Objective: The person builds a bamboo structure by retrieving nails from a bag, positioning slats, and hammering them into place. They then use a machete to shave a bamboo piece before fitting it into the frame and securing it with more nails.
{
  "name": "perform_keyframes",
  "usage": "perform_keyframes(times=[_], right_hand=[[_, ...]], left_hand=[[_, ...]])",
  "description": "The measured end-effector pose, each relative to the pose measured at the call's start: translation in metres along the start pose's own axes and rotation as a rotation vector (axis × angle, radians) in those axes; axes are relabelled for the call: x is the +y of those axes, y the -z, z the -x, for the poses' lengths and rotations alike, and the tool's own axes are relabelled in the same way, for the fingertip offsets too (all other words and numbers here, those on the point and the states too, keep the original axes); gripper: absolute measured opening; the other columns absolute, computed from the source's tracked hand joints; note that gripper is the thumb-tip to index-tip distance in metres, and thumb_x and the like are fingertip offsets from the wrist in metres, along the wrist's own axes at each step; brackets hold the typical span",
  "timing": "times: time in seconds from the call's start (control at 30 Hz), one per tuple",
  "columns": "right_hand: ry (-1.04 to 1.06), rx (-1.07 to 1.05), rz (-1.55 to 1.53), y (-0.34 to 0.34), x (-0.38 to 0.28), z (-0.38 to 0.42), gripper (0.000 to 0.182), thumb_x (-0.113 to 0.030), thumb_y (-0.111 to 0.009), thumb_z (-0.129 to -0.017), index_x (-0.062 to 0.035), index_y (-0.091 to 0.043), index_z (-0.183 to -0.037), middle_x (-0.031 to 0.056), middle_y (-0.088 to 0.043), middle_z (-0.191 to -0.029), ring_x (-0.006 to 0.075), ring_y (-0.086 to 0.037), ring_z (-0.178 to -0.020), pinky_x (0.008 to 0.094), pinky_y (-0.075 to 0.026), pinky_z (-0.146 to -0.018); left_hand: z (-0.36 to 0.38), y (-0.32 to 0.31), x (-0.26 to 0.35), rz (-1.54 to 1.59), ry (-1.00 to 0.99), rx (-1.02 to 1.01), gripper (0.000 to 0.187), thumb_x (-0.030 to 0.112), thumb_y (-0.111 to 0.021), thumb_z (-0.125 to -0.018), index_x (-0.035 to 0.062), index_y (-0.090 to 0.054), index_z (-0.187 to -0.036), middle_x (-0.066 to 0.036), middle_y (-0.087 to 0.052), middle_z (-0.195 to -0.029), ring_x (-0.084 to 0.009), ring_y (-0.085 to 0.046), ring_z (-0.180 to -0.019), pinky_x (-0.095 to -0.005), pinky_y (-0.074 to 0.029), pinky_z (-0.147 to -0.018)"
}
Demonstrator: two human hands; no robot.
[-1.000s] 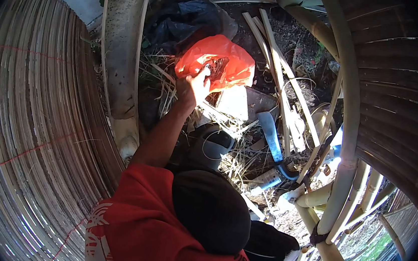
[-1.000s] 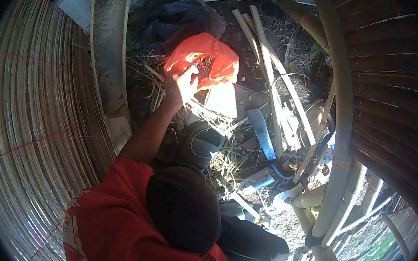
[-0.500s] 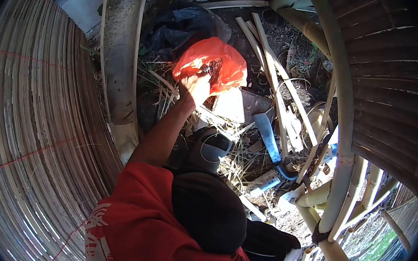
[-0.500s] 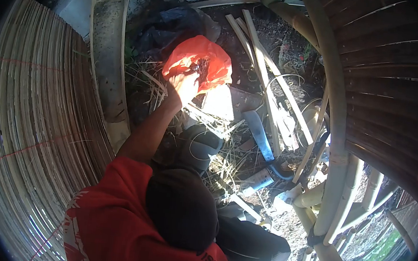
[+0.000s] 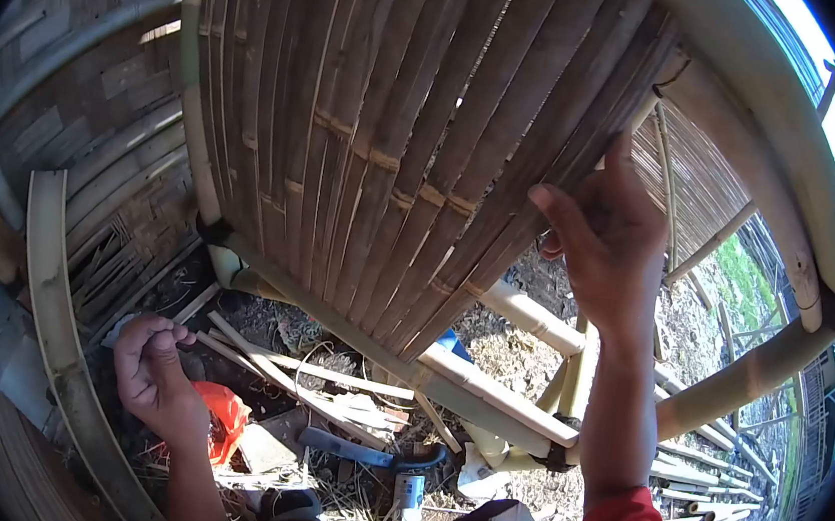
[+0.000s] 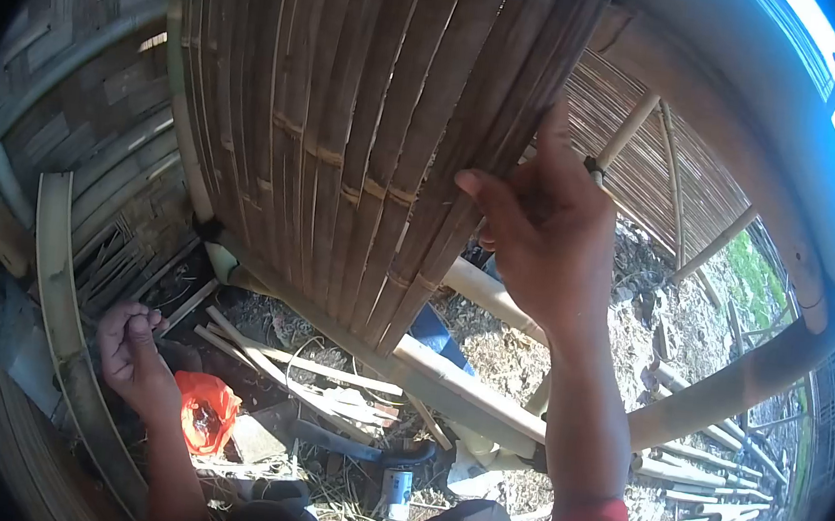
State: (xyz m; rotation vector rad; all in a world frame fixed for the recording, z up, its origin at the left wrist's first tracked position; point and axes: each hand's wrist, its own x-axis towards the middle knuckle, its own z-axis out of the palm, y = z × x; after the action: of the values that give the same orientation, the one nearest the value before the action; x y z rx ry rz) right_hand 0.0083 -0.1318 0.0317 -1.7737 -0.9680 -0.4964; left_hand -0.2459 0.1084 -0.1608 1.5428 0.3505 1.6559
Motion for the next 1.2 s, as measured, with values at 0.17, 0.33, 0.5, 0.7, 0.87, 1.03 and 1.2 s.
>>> perform_keyframes(times=[0.17,0.33,0.5,0.7,0.87,1.03,1.2], right_hand=[[0.047,-0.019,-0.055,0.005,0.006,-0.001,0.086,-0.003,-0.081,-0.086,-0.0038,-0.036,-0.159,0.0057,-0.068,-0.067,0.0068,-0.063,-0.057,0.0273,-0.052,-0.054],[0.019,0.008,-0.081,0.008,0.003,0.001,0.086,-0.003,-0.078,-0.084,-0.0056,-0.036,-0.159,0.0089,-0.074,-0.074,0.0145,-0.073,-0.065,0.0305,-0.056,-0.063],[0.182,0.063,-0.153,0.001,0.03,-0.006,0.089,-0.005,-0.076,-0.08,-0.0041,-0.035,-0.159,0.0149,-0.074,-0.078,0.0293,-0.076,-0.07,0.0391,-0.059,-0.069],[0.182,0.075,-0.007,0.012,0.021,-0.003,0.087,-0.003,-0.071,-0.079,-0.0027,-0.035,-0.158,0.0171,-0.073,-0.074,0.0349,-0.074,-0.07,0.0437,-0.059,-0.068],[0.105,-0.083,-0.011,0.025,0.025,0.019,0.09,-0.003,-0.075,-0.079,0.0007,-0.032,-0.158,0.0159,-0.073,-0.075,0.0327,-0.075,-0.069,0.0414,-0.059,-0.067],[0.046,-0.073,-0.159,0.078,0.026,0.115,0.092,-0.005,-0.085,-0.082,0.0016,-0.033,-0.158,0.0075,-0.077,-0.083,0.0181,-0.076,-0.072,0.0288,-0.061,-0.07],[-0.115,0.191,0.224,0.156,0.085,0.303,0.039,-0.006,-0.076,-0.091,0.007,-0.066,-0.126,0.0107,-0.075,-0.081,0.0157,-0.071,-0.066,0.0287,-0.056,-0.064]], left_hand=[[-0.086,-0.182,0.123,0.583,-0.299,-0.074,0.017,-0.007,-0.066,-0.097,-0.0031,-0.061,-0.113,-0.013,-0.07,-0.107,-0.0165,-0.071,-0.098,-0.0267,-0.058,-0.089],[-0.087,-0.315,0.162,0.779,-0.291,0.074,0.012,-0.004,-0.07,-0.095,-0.0006,-0.066,-0.106,-0.008,-0.071,-0.101,-0.0144,-0.069,-0.091,-0.0271,-0.055,-0.081],[-0.086,-0.359,0.168,0.654,-0.283,0.269,0.006,0.001,-0.072,-0.094,0.0018,-0.069,-0.099,-0.006,-0.072,-0.098,-0.0151,-0.069,-0.088,-0.0285,-0.054,-0.075],[-0.085,-0.36,0.167,0.614,-0.321,0.232,0.007,0.003,-0.069,-0.098,-0.0011,-0.067,-0.103,-0.006,-0.072,-0.096,-0.0096,-0.066,-0.086,-0.0243,-0.053,-0.077],[-0.081,-0.358,0.167,0.495,-0.383,0.256,0.007,0.004,-0.069,-0.098,-0.001,-0.068,-0.102,-0.005,-0.072,-0.096,-0.0115,-0.066,-0.087,-0.0261,-0.053,-0.08],[-0.082,-0.36,0.165,0.513,-0.334,0.244,0.004,0.005,-0.072,-0.095,0.0021,-0.071,-0.097,-0.005,-0.071,-0.094,-0.0151,-0.066,-0.086,-0.0292,-0.052,-0.077],[-0.074,-0.342,0.179,0.216,-0.162,-0.013,0.026,0.02,-0.056,-0.107,0.0038,-0.062,-0.127,-0.013,-0.065,-0.121,-0.0245,-0.066,-0.1,-0.04,-0.054,-0.076]])
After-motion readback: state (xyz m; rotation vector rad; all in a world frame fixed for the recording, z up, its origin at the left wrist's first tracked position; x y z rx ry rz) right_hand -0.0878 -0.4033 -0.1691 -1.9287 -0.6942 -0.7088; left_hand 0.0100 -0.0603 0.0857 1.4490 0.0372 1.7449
